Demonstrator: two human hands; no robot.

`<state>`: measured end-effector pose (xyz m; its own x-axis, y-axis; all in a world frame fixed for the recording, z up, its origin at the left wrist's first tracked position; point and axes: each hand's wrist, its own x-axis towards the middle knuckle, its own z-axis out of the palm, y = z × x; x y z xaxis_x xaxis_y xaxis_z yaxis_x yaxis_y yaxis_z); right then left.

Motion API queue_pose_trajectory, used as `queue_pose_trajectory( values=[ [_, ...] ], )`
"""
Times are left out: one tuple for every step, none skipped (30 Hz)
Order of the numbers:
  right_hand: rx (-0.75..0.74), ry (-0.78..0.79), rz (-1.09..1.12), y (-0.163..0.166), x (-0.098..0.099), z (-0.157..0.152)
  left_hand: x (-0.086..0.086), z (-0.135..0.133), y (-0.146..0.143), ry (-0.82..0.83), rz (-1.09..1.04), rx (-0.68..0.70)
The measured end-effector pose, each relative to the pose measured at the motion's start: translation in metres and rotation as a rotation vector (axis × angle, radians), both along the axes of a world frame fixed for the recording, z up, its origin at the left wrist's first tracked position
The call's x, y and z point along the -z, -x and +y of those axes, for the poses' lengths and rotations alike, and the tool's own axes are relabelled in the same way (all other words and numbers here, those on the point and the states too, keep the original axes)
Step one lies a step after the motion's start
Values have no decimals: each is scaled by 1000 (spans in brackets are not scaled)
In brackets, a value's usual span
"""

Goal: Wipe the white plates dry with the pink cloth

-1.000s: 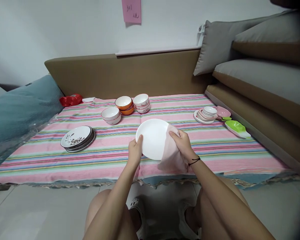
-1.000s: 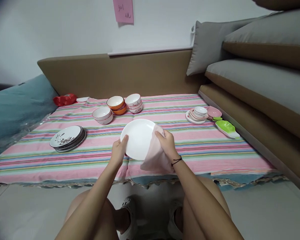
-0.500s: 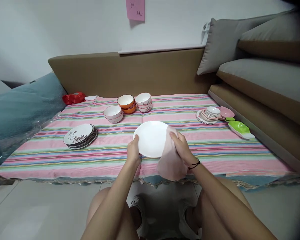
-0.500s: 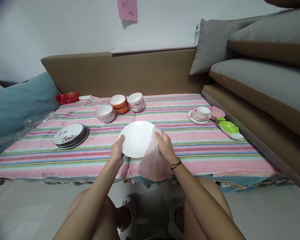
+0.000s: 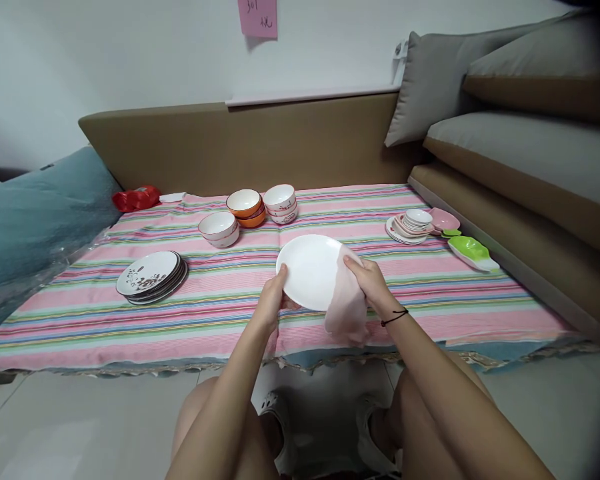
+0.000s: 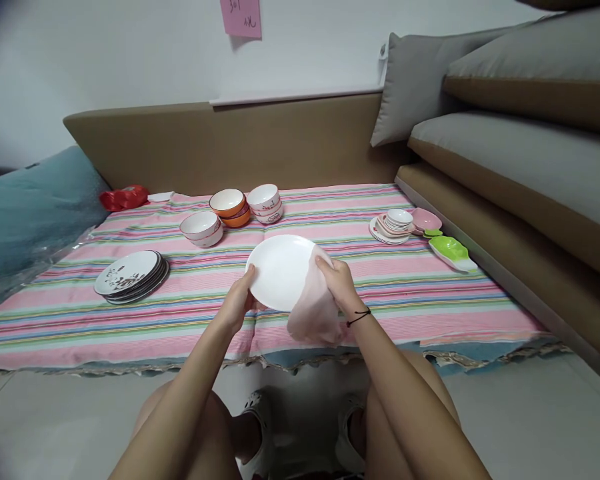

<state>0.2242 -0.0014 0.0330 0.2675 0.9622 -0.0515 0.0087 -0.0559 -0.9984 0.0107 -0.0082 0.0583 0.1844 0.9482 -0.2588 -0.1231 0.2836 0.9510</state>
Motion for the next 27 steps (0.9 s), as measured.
queue_pose_trajectory(
  values=[
    [-21, 9, -25, -4, -3, 0, -2, 2, 1, 30, -7, 3],
    [-55, 12, -51, -7, -5, 0, -3, 4, 3, 54, -7, -9],
    [-100, 8, -76, -10, -8, -1, -4, 5, 5, 64, -5, -26],
    [-150, 2, -98, -12, -10, -1, -5, 7, 6, 62, 2, -33],
    [-197, -1, -116, -13, -11, -2, -6, 7, 8, 57, 18, -27],
    [-238, 0, -130, -13, -12, -3, -6, 8, 9, 53, 42, -13],
    [-271, 4, -141, -13, -13, -3, -6, 8, 10, 47, 68, 3],
    [-288, 5, -147, -11, -14, -4, -6, 8, 10, 41, 94, 10],
    [-280, -1, -147, -9, -14, -5, -5, 7, 10, 39, 115, -1],
    [-250, -14, -143, -6, -14, -6, -4, 7, 10, 39, 120, -31],
    [-204, -37, -135, -3, -13, -6, -2, 7, 10, 41, 107, -77],
    [-154, -66, -129, 1, -12, -5, 0, 7, 9, 44, 80, -128],
    [-114, -95, -131, 5, -10, -5, 2, 8, 8, 49, 51, -180],
    [-93, -123, -137, 9, -7, -5, 4, 8, 6, 51, 24, -235],
    [-95, -147, -140, 14, -3, -5, 6, 9, 5, 48, 3, -293],
    [-113, -162, -138, 19, 1, -5, 7, 10, 3, 43, -12, -355],
    [-132, -167, -116, 23, 6, -5, 9, 11, 2, 37, -22, -416],
    [-146, -157, -68, 28, 10, -6, 10, 12, 0, 30, -29, -471],
    [-148, -133, -12, 33, 14, -6, 11, 13, -1, 26, -32, -514],
    [-145, -112, 37, 37, 18, -7, 12, 14, -1, 23, -31, -541],
    [-143, -91, 78, 39, 20, -7, 12, 14, -2, 19, -27, -551],
    [-139, -78, 111, 41, 21, -7, 13, 14, -2, 15, -20, -543],
    [-135, -78, 131, 41, 22, -7, 13, 14, -2, 11, -10, -521],
    [-126, -85, 141, 39, 21, -6, 14, 14, -2, 12, 0, -487],
    [-107, -91, 144, 37, 21, -4, 14, 14, -2, 15, 9, -442],
    [-79, -91, 143, 34, 21, -2, 15, 13, -3, 17, 15, -390],
    [-43, -83, 139, 31, 22, 1, 16, 13, -3, 20, 25, -325]
  ],
)
